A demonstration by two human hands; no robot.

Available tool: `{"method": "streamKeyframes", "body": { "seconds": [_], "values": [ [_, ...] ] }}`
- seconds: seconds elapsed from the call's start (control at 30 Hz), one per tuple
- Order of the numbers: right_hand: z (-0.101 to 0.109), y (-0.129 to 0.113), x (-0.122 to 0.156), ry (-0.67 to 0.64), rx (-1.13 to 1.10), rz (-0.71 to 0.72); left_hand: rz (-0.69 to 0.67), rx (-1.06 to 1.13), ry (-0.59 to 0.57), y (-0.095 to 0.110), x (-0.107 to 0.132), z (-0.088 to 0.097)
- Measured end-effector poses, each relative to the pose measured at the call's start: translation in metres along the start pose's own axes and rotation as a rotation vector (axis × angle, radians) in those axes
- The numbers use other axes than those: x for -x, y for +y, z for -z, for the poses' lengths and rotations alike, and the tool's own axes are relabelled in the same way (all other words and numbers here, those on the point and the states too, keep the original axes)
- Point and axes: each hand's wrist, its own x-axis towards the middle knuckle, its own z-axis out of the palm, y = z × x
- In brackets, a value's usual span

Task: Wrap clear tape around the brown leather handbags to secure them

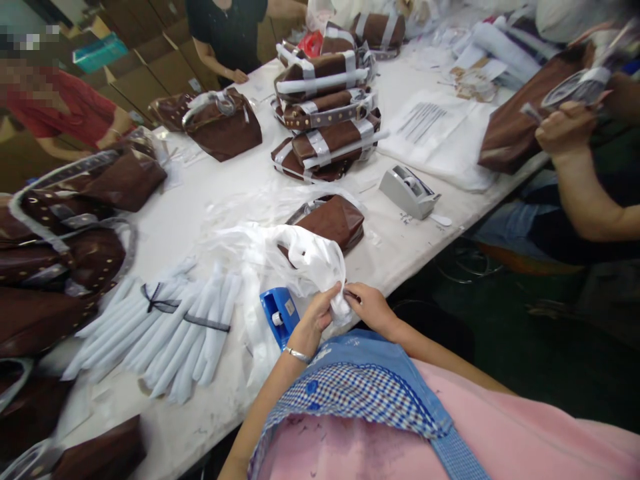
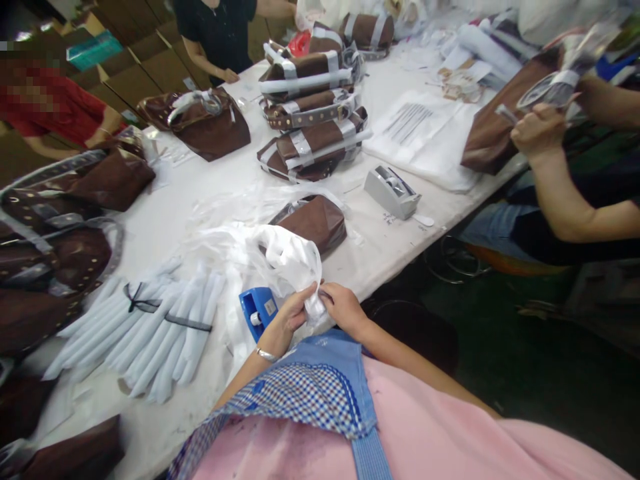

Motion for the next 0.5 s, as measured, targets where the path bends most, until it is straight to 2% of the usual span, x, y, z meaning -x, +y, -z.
{"method": "streamKeyframes", "body": {
  "seconds": [0.13,0.2,0.33,0.5],
  "values": [
    [0.003,0.000,0.003,-0.069,0.016,0.087,-0.007,0.003,-0.024,0.001,0.000,0.002],
    [0.006,-0.001,0.003,-0.081,-0.050,0.044,-0.016,0.013,-0.041,0.002,0.000,0.003],
    [0.011,-0.009,0.000,-0.004,-0.118,-0.168,-0.039,0.050,-0.057,0.004,-0.002,0.000],
    [0.013,-0.016,-0.008,-0.022,0.038,-0.089,-0.080,0.092,-0.051,0.004,-0.004,-0.012]
  ]
}}
